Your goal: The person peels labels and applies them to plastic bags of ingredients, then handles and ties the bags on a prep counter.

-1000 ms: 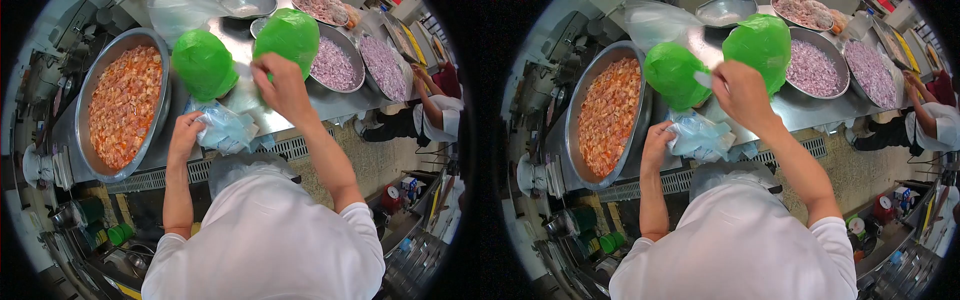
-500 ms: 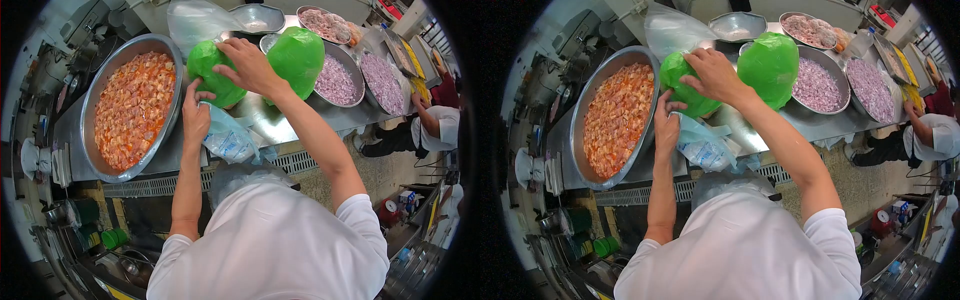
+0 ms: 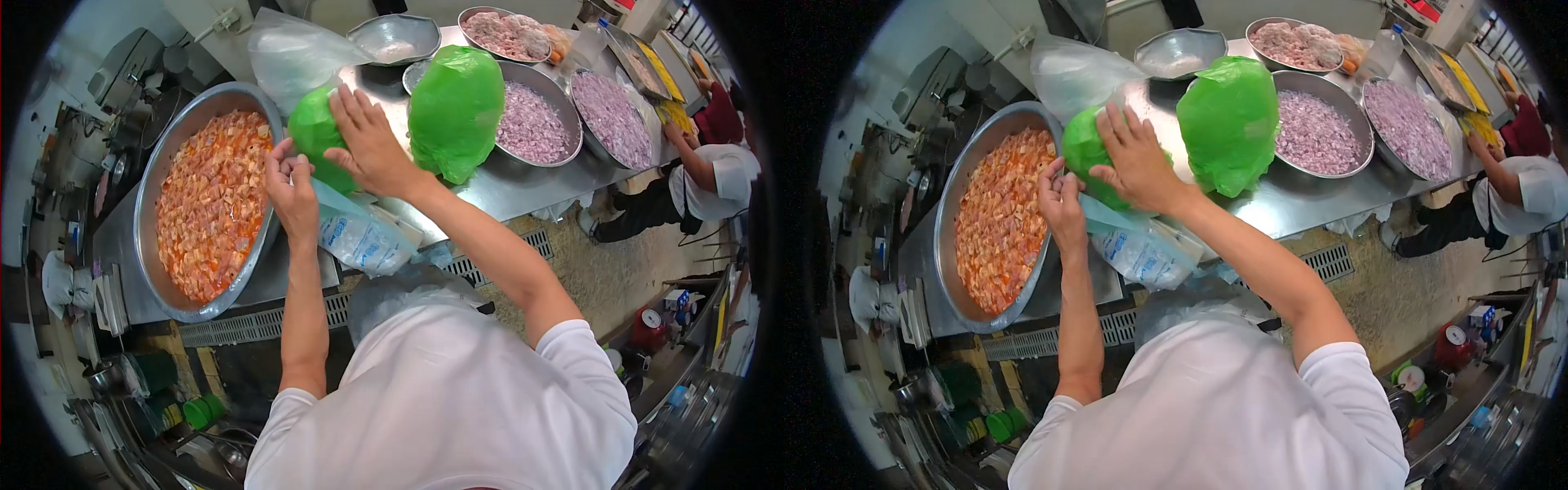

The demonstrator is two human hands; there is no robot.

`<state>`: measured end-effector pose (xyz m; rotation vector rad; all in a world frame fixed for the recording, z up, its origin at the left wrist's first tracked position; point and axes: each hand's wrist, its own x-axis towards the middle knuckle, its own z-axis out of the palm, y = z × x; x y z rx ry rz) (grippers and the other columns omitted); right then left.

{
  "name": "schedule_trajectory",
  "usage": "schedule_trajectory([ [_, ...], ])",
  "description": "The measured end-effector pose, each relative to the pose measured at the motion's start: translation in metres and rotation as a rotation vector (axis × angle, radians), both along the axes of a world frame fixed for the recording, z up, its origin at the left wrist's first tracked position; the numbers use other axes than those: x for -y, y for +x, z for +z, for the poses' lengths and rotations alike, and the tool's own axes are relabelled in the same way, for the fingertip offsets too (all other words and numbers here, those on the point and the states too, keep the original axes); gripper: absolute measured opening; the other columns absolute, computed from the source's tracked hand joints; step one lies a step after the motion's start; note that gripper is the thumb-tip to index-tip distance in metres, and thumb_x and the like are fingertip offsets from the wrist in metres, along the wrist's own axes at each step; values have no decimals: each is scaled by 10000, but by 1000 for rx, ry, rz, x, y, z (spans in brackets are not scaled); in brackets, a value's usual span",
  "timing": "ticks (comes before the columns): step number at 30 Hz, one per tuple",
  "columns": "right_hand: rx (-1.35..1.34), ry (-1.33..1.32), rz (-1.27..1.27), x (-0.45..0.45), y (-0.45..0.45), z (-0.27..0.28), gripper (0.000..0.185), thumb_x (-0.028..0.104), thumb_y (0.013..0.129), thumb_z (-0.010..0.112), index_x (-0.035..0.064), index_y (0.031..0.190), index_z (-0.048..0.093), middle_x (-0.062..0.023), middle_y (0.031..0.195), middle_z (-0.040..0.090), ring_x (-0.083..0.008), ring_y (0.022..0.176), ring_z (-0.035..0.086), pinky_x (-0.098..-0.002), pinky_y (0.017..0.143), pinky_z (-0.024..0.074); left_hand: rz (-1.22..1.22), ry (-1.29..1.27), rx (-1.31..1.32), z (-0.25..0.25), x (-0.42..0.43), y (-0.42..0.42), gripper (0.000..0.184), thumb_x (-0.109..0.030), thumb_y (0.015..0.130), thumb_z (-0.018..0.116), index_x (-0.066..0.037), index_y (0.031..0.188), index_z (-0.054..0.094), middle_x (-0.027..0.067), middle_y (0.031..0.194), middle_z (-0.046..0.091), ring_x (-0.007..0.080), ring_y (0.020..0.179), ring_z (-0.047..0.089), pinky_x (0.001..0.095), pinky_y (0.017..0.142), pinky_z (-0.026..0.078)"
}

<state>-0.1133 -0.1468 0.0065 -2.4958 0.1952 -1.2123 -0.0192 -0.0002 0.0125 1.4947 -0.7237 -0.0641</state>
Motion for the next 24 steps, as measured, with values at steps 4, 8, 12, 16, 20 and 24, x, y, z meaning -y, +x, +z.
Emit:
schedule_trajectory([
  [4, 191, 142, 44, 9, 12, -4, 646, 396, 993, 540, -38, 1449, 398, -294, 1491, 393, -493, 1366, 370, -523, 1133, 306, 131, 124, 356, 25, 10, -5, 381, -117, 943, 651, 29, 1288, 585, 27, 822, 619, 86, 748, 560, 252, 696, 461],
  [8, 180, 235, 68, 23, 20, 2, 514, 345, 1005, 543, -70, 1309, 543, -296, 1334, 554, -467, 1264, 496, -476, 1084, 379, 162, 216, 468, 45, 27, 5, 307, -106, 938, 664, -14, 1230, 670, 57, 851, 694, 134, 771, 617, 295, 723, 496],
  [12, 327, 492, 21, 31, -6, 35, 435, 278, 1008, 555, -84, 1248, 571, -306, 1217, 612, -425, 1114, 612, -440, 941, 485, 153, 71, 445, 80, 18, 17, 220, -129, 970, 638, -2, 1132, 714, 91, 958, 731, 158, 885, 656, 289, 798, 507],
  [16, 266, 685, 67, 29, -31, 53, 422, 338, 1013, 558, -55, 1157, 609, -212, 944, 682, -296, 903, 676, -402, 774, 514, 22, -135, 437, 124, -5, 25, 227, -164, 996, 620, 21, 1104, 697, 67, 1001, 715, 142, 924, 640, 274, 842, 494],
  [20, -8, 925, 197, 32, -40, 48, 548, 486, 1027, 488, -30, 1141, 635, -139, 959, 681, -203, 953, 632, -346, 844, 488, -195, -367, 202, 138, -23, 28, 216, -144, 990, 623, 34, 1101, 675, 78, 1039, 696, 145, 928, 642, 270, 847, 496],
  [24, 207, 1051, 562, 18, -61, 93, 541, 487, 1026, 501, -8, 1212, 617, -87, 1155, 676, -161, 1145, 597, -314, 1004, 445, -362, -383, 82, 131, -36, 30, 179, -105, 972, 630, 31, 1083, 667, 85, 1059, 688, 147, 940, 648, 251, 841, 497],
])
